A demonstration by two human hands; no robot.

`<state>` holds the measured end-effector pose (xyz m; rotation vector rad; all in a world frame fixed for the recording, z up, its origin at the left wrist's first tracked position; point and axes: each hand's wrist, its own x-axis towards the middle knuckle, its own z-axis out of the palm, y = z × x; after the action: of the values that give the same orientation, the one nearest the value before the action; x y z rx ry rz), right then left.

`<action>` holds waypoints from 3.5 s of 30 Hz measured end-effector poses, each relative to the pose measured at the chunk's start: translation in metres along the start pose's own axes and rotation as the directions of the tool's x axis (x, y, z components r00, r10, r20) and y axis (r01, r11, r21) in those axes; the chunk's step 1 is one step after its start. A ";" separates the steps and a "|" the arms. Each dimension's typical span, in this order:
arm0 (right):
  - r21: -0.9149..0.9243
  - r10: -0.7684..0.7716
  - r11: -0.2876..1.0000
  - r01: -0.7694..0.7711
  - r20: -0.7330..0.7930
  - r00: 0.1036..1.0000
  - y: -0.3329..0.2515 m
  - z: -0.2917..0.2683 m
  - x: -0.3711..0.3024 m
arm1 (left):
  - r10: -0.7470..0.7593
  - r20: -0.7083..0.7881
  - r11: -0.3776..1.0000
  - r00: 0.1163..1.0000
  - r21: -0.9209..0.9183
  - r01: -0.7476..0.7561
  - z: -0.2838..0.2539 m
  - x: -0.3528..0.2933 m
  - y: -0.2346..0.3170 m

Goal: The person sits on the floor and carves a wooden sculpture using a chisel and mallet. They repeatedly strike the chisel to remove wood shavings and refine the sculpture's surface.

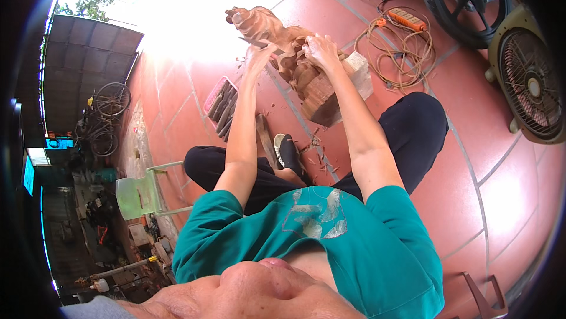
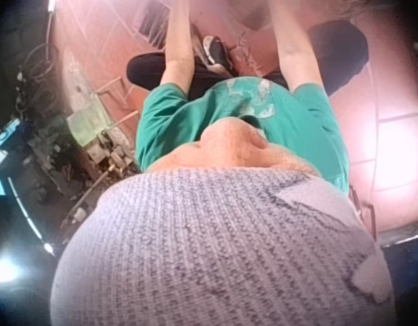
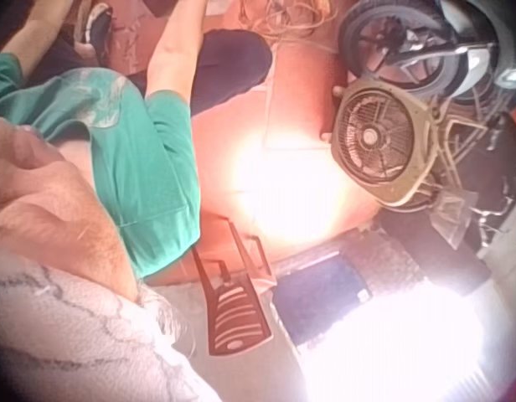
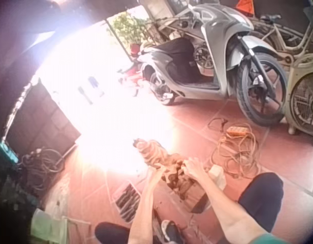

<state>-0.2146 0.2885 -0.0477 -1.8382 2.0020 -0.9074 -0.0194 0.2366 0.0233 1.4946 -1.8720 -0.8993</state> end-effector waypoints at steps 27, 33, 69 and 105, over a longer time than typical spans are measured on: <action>0.012 0.006 1.000 -0.007 0.031 0.999 0.004 -0.001 0.004 | 0.032 -0.130 0.876 0.991 -0.474 -0.090 0.006 -0.039 -0.081; -0.027 0.026 0.999 -0.025 0.055 0.998 0.006 -0.007 0.003 | -0.095 -0.201 0.678 0.975 -0.730 -0.085 0.009 -0.029 -0.082; -0.092 -0.066 0.993 0.079 0.138 0.988 0.000 -0.014 0.003 | -0.007 -0.483 0.827 0.875 -0.495 -0.267 0.060 -0.022 -0.086; -0.117 -0.263 0.932 0.344 0.438 0.860 0.013 -0.035 -0.004 | 0.078 -0.530 0.942 0.844 -0.239 -0.237 0.041 -0.003 -0.090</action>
<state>-0.2448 0.3015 -0.0298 -2.2718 1.6048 -0.3450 0.0020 0.2323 -0.0730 1.2189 -1.3711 -0.5889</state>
